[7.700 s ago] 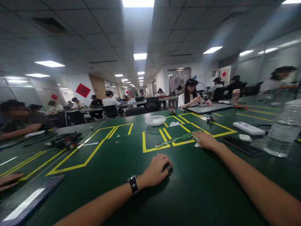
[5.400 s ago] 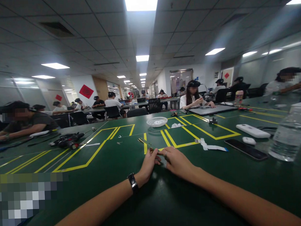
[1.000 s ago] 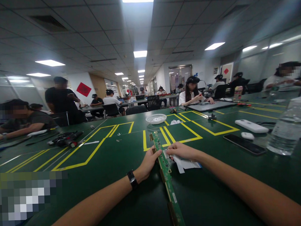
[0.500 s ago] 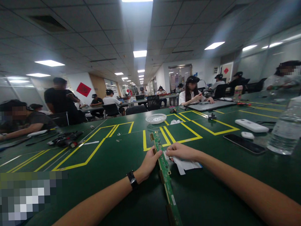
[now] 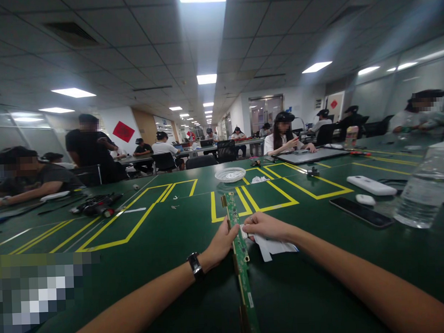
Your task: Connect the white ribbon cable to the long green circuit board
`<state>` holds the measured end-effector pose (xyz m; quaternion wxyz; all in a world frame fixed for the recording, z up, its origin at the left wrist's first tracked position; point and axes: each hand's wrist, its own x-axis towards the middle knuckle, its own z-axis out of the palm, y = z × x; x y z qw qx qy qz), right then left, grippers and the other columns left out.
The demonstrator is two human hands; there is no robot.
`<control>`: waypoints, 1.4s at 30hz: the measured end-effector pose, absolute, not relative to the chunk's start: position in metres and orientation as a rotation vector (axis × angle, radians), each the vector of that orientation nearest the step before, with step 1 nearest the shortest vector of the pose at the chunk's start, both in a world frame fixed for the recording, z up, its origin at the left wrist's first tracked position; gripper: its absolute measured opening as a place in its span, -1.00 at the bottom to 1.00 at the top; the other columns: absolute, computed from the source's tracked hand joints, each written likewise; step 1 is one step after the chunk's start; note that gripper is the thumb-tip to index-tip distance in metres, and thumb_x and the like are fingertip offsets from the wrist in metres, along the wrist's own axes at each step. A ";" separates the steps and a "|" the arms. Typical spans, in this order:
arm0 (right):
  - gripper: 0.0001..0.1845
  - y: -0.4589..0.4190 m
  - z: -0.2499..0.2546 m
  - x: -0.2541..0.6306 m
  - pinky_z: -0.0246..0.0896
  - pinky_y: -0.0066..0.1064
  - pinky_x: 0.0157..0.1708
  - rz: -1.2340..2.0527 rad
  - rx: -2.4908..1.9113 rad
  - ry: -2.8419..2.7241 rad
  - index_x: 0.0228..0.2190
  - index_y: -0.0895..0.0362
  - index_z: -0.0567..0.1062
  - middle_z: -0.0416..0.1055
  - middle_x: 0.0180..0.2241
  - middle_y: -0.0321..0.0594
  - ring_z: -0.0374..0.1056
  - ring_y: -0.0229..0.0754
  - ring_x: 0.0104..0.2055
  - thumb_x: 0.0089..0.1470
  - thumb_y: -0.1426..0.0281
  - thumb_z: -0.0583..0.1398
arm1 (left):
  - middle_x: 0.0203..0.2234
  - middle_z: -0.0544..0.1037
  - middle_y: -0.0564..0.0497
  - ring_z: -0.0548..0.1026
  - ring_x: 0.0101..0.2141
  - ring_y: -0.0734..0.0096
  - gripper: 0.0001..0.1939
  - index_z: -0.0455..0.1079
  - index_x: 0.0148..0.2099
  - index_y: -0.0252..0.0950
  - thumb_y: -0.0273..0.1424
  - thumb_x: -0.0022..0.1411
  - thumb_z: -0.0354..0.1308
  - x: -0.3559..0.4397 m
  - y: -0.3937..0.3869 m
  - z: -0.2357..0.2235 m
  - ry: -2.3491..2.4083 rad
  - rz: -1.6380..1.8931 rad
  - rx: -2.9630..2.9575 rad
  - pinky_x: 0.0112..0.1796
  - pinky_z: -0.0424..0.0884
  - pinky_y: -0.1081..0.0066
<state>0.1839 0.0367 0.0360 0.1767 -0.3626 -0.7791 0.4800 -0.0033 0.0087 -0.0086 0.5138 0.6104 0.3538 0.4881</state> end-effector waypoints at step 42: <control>-0.59 0.130 0.009 0.318 0.22 -0.19 -0.20 -0.257 -2.006 -1.981 -0.13 0.14 0.50 0.42 -0.11 0.06 0.33 0.10 -0.08 0.10 0.20 0.05 | -0.03 0.34 -0.09 0.31 -0.04 0.30 -0.71 0.20 -0.01 -0.23 -0.31 0.22 -0.03 -0.014 0.029 -0.011 1.252 1.495 1.319 -0.13 0.23 0.41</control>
